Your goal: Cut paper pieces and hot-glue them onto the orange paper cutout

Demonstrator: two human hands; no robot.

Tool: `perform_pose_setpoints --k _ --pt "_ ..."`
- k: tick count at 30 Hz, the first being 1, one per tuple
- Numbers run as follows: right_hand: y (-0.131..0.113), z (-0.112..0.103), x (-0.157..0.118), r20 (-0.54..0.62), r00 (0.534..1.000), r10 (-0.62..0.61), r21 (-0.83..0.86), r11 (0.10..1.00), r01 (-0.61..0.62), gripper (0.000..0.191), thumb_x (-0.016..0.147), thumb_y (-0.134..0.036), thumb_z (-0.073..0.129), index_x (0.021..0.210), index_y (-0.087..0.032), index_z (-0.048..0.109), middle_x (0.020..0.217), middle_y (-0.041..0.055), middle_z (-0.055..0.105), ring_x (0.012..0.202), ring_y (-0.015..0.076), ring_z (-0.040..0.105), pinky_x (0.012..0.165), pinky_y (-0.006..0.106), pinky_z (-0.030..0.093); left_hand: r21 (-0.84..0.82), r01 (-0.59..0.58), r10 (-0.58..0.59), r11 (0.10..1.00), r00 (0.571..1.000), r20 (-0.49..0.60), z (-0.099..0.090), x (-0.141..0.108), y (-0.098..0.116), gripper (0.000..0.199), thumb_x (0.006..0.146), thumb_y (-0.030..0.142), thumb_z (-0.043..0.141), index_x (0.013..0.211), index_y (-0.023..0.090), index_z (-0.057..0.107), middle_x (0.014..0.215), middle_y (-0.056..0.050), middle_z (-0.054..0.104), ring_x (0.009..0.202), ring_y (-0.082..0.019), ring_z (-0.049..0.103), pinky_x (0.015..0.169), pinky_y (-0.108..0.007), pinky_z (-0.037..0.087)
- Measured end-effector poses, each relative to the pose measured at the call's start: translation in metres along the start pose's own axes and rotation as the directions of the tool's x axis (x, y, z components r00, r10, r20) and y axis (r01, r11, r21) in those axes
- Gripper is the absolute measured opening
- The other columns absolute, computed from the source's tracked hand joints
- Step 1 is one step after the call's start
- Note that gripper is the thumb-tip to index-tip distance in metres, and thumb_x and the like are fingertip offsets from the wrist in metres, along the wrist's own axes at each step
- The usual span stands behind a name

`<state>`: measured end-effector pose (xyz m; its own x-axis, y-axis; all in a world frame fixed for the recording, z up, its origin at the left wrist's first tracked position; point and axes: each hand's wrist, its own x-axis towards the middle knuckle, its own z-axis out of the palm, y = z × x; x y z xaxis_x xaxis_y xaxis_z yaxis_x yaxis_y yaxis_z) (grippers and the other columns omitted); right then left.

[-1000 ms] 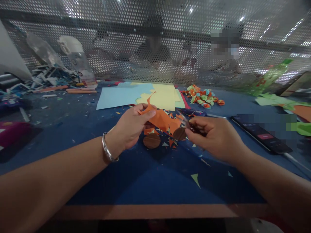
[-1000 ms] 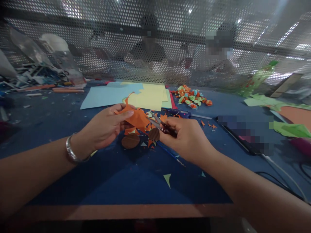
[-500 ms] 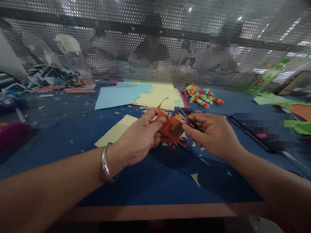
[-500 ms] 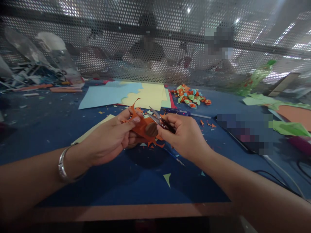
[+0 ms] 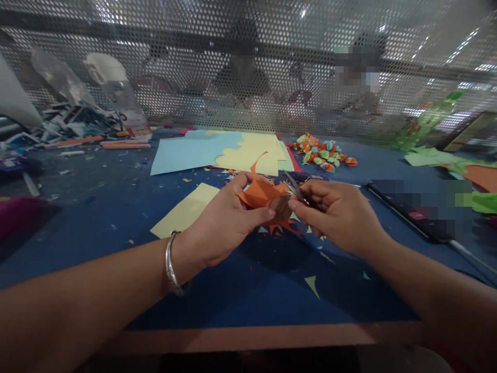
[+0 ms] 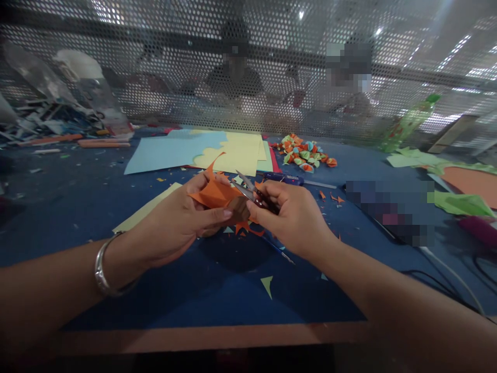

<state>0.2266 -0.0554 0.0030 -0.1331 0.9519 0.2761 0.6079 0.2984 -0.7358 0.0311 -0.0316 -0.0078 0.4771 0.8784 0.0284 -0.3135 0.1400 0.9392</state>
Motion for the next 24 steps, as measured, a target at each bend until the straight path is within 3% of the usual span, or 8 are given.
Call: perform_pose_setpoints --k 8,11,19,21,24 --pt "-0.0035 -0.0051 0.0027 -0.043 0.999 -0.025 0.08 0.996 0.028 0.02 0.083 -0.032 0.07 0.074 -0.018 0.059 0.057 -0.0061 0.051 0.041 0.0065 0.045 0.04 0.022 0.034 0.093 0.003 -0.001 0.996 1.0 -0.022 -0.0033 0.0013 -0.0007 0.044 0.079 0.009 0.076 0.114 0.022 0.052 0.089 0.0 0.071 0.074 -0.012 0.069 0.062 -0.02 0.049" --pt "-0.0042 -0.0072 0.0031 -0.059 0.998 -0.008 0.113 0.993 0.015 0.019 0.083 -0.034 0.073 0.081 -0.017 0.063 0.06 -0.0051 0.055 0.041 0.0069 0.047 0.038 0.022 0.035 0.1 -0.022 0.022 0.995 1.0 0.004 -0.0041 0.0013 -0.0004 0.045 0.079 0.01 0.075 0.115 0.023 0.051 0.092 -0.001 0.072 0.078 -0.015 0.071 0.066 -0.023 0.051" --pt "-0.0039 -0.0079 0.0016 0.099 0.99 0.096 0.182 0.977 -0.113 0.028 0.083 -0.042 0.074 0.084 -0.016 0.065 0.053 -0.007 0.051 0.038 0.0055 0.041 0.034 0.019 0.033 0.089 -0.115 0.11 0.989 0.992 0.061 -0.0022 -0.0006 0.0001 0.048 0.078 0.008 0.076 0.105 0.025 0.04 0.088 0.001 0.072 0.074 -0.014 0.07 0.066 -0.022 0.05" --pt "-0.0035 -0.0076 0.0012 0.11 0.989 0.099 0.207 0.971 -0.12 0.031 0.083 -0.046 0.074 0.084 -0.017 0.064 0.053 -0.0074 0.05 0.037 0.0054 0.041 0.034 0.019 0.032 0.06 -0.083 0.082 0.995 0.996 0.02 -0.0014 -0.0008 0.0009 0.05 0.076 0.008 0.077 0.107 0.025 0.042 0.09 0.0 0.073 0.074 -0.014 0.07 0.066 -0.022 0.05" --pt "-0.0041 -0.0071 0.0006 0.091 0.992 0.088 0.24 0.965 -0.108 0.034 0.082 -0.049 0.075 0.082 -0.017 0.063 0.056 -0.0069 0.051 0.038 0.0046 0.04 0.035 0.019 0.03 0.028 0.056 -0.057 0.998 0.998 0.022 -0.0017 -0.0005 0.0015 0.038 0.076 0.016 0.08 0.108 0.018 0.059 0.096 -0.005 0.075 0.082 -0.016 0.072 0.071 -0.025 0.052"
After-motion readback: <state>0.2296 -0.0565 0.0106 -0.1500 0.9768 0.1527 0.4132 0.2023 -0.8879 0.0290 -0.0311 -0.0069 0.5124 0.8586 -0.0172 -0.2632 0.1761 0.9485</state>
